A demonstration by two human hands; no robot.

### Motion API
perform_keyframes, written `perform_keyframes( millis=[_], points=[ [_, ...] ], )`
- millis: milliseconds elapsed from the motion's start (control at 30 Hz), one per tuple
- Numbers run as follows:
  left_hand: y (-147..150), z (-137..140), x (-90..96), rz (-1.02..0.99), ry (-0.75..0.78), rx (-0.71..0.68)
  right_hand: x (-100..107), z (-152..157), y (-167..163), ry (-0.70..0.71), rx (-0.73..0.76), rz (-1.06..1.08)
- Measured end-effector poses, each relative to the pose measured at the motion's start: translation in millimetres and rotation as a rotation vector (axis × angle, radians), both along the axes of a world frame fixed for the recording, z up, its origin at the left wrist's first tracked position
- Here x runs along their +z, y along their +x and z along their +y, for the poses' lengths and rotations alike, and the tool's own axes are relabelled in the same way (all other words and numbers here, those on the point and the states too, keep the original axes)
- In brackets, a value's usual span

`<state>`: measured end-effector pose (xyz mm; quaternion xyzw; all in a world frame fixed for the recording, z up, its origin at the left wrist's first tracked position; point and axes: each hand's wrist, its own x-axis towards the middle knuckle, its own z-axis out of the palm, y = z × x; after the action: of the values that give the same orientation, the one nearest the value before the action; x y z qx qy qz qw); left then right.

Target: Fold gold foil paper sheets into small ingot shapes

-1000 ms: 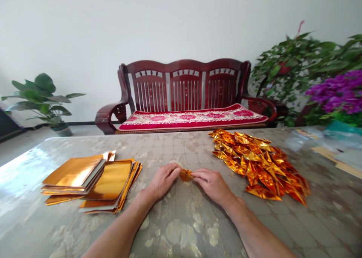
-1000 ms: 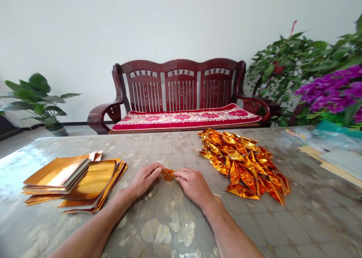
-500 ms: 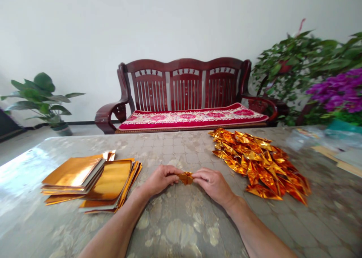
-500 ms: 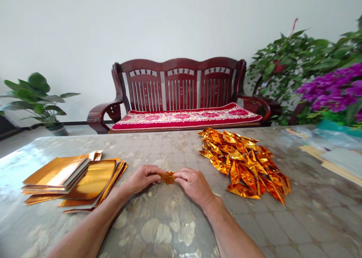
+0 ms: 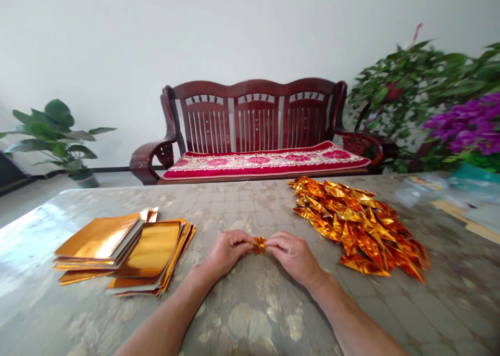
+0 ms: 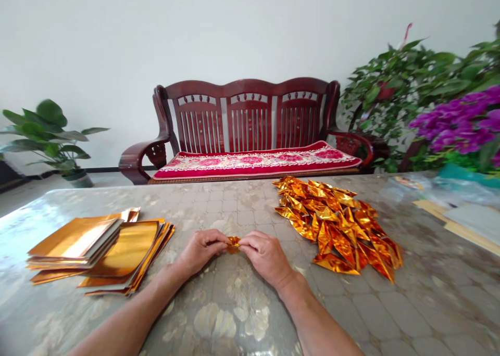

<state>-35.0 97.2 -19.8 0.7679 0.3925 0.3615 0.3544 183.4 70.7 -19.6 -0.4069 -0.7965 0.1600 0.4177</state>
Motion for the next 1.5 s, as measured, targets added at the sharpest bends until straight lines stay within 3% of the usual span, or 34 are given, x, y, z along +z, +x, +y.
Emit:
perform_keyframes(
  millis=[467,1100,1500],
  points=[
    [5,-10,4.3,0.0,0.203,0.057,2,-5,-5,0.117,-0.014,0.088],
    [8,-19,4.7,-0.053,0.17,0.066,5,-13,-11,0.175,0.036,0.111],
    [11,-26,7.9,-0.035,0.211,-0.012,11,-18,-14,0.235,0.089,0.115]
  ],
)
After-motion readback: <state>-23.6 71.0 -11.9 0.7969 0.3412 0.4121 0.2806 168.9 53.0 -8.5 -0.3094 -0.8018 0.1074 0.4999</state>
